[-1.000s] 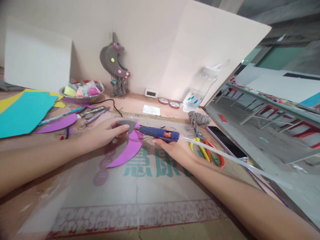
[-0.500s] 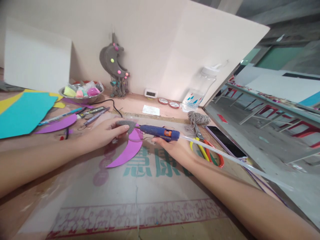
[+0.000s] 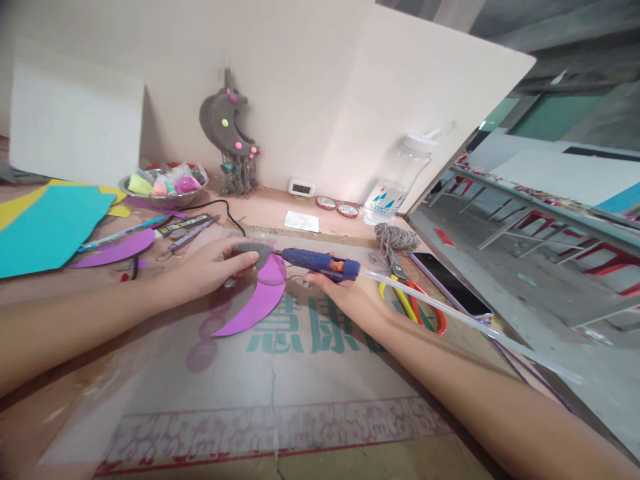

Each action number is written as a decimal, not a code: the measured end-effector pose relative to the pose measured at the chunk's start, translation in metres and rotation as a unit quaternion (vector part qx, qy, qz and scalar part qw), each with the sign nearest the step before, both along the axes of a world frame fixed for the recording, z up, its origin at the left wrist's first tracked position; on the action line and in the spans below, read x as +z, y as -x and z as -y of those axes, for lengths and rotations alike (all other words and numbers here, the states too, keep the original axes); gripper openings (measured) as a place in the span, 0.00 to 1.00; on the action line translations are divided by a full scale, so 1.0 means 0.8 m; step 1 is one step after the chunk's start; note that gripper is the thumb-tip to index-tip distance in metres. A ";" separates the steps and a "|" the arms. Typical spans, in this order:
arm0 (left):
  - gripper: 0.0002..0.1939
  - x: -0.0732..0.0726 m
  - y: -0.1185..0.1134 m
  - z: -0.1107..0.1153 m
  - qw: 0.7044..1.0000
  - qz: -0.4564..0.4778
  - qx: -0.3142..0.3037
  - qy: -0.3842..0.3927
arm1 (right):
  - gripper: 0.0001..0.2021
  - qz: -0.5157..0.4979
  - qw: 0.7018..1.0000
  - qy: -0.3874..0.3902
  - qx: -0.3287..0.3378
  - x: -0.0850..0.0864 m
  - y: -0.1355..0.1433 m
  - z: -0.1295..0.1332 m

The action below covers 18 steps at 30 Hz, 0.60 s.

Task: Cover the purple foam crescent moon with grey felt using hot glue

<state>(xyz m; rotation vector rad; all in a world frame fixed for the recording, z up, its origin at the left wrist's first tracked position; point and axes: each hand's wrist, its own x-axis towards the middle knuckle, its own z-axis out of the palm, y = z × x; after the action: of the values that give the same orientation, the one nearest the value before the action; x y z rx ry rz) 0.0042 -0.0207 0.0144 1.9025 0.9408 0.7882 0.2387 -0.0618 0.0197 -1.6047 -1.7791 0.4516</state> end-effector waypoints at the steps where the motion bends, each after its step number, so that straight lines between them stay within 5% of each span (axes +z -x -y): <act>1: 0.10 0.000 0.000 0.000 1.000 0.001 0.000 -0.002 | 0.11 0.000 1.000 0.001 0.000 0.000 0.000 0.000; 18: 0.09 0.002 -0.002 0.005 1.000 0.020 0.013 0.011 | 0.13 -0.011 1.000 0.016 0.009 -0.006 -0.005 -0.004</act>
<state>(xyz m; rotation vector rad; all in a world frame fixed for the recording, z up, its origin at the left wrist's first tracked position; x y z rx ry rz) 0.0059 -0.0249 0.0162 1.8517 0.9485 0.8252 0.2425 -0.0588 0.0153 -1.6011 -1.7787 0.5076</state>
